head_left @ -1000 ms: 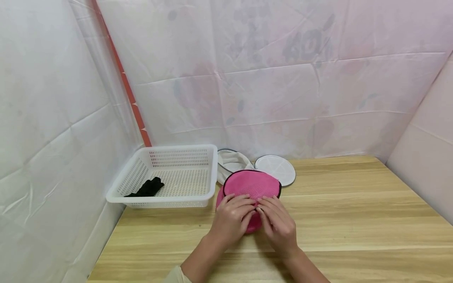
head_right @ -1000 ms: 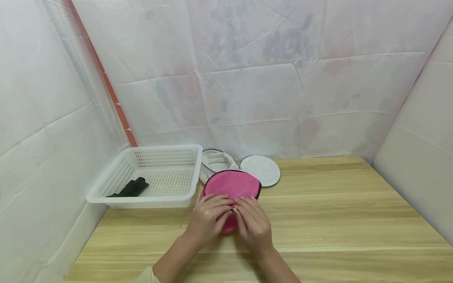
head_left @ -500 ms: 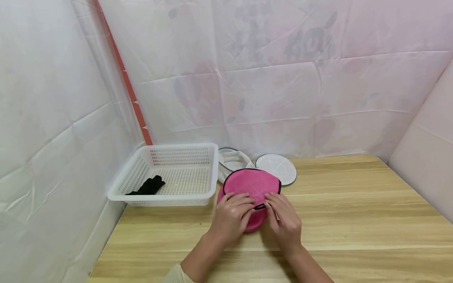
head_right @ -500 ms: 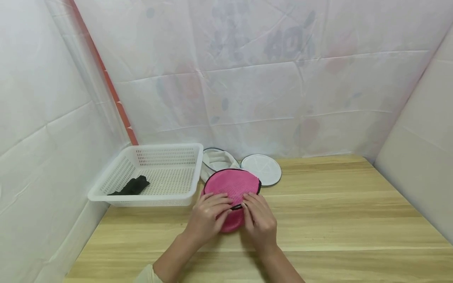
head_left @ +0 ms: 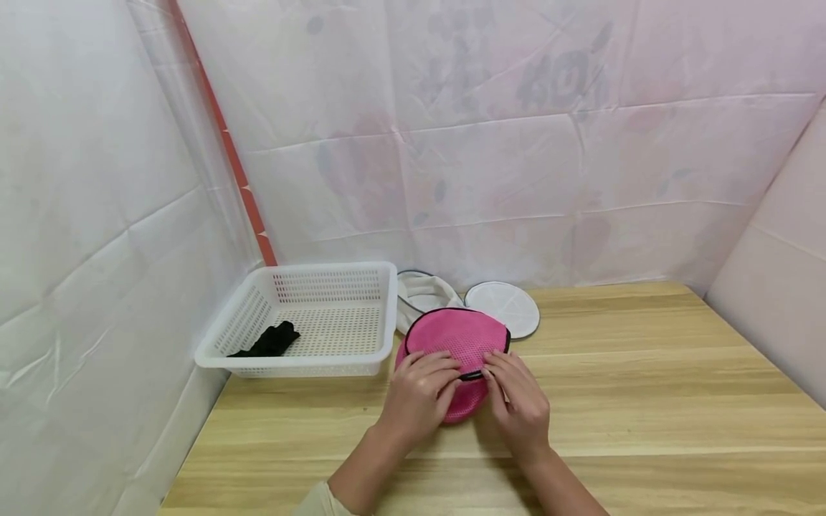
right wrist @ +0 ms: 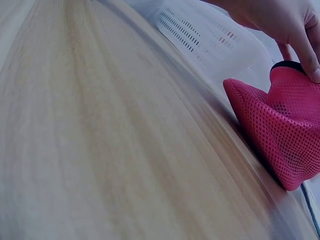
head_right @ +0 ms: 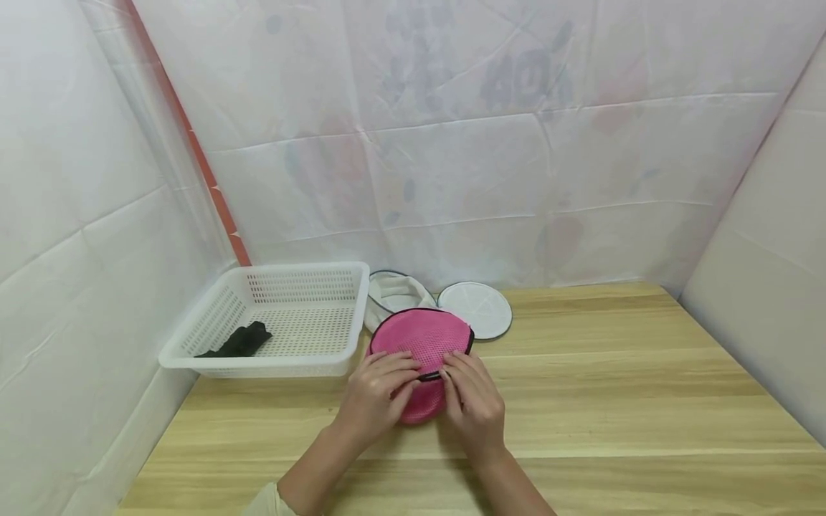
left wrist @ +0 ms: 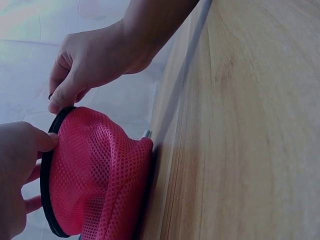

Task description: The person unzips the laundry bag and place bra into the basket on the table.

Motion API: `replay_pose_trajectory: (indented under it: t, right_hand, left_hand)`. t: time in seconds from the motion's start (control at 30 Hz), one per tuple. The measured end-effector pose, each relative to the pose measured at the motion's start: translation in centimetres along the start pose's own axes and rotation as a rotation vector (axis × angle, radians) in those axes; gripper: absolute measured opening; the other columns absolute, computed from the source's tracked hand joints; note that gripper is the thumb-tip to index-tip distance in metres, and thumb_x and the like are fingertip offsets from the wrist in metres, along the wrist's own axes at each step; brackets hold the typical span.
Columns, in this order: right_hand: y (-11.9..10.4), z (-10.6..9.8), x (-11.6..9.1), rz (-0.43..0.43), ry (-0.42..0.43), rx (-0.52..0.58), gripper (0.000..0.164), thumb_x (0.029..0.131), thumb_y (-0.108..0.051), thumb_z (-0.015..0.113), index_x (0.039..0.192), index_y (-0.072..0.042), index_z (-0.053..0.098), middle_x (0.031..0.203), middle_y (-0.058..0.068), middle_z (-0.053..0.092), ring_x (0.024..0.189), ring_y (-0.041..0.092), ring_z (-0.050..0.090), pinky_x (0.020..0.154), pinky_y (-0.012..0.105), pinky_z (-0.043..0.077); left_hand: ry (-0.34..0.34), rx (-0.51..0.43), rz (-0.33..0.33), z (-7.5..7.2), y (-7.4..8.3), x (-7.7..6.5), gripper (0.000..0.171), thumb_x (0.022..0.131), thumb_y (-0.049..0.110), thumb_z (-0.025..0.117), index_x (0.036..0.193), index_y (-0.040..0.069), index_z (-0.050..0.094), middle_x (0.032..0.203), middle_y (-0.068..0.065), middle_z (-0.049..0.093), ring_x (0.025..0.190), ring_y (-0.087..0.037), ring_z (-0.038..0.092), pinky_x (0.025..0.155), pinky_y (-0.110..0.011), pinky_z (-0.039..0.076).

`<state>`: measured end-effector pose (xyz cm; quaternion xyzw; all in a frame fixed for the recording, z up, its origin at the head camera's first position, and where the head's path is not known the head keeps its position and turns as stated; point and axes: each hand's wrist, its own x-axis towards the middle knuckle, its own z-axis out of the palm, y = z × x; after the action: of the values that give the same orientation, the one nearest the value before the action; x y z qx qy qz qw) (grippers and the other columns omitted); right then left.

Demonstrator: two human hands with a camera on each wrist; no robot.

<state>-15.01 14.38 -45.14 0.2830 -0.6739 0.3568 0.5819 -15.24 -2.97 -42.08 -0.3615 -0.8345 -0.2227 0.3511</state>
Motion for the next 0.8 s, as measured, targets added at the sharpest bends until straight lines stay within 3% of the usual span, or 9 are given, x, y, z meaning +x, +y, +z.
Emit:
replay_pose_trajectory:
  t: [0.27, 0.57, 0.8]
  right_hand:
    - [-0.7, 0.2, 0.7, -0.058, 0.001, 0.016, 0.021, 0.088, -0.008, 0.064, 0.079, 0.010, 0.069, 0.083, 0.022, 0.069, 0.083, 0.033, 0.066, 0.099, 0.037, 0.046]
    - [-1.5, 0.4, 1.4, -0.135, -0.018, 0.036, 0.022, 0.089, -0.008, 0.062, 0.078, 0.009, 0.070, 0.082, 0.020, 0.070, 0.079, 0.032, 0.067, 0.094, 0.039, 0.049]
    - [-1.7, 0.6, 1.3, -0.148, -0.032, 0.045, 0.021, 0.089, -0.007, 0.062, 0.079, 0.009, 0.070, 0.083, 0.021, 0.070, 0.080, 0.032, 0.067, 0.094, 0.039, 0.049]
  left_hand:
    - [-0.013, -0.004, -0.049, 0.1, -0.3, -0.2, 0.013, 0.079, 0.015, 0.073, 0.091, 0.014, 0.076, 0.099, 0.005, 0.072, 0.104, -0.012, 0.064, 0.091, -0.039, 0.049]
    - [0.015, 0.004, -0.050, 0.2, -0.7, -0.1, 0.011, 0.078, 0.011, 0.073, 0.089, 0.014, 0.076, 0.100, 0.004, 0.072, 0.104, -0.013, 0.064, 0.088, -0.040, 0.050]
    - [0.005, 0.023, -0.054, -0.1, -0.5, -0.1, 0.014, 0.078, 0.012, 0.072, 0.091, 0.014, 0.075, 0.102, 0.005, 0.071, 0.105, -0.013, 0.064, 0.090, -0.042, 0.049]
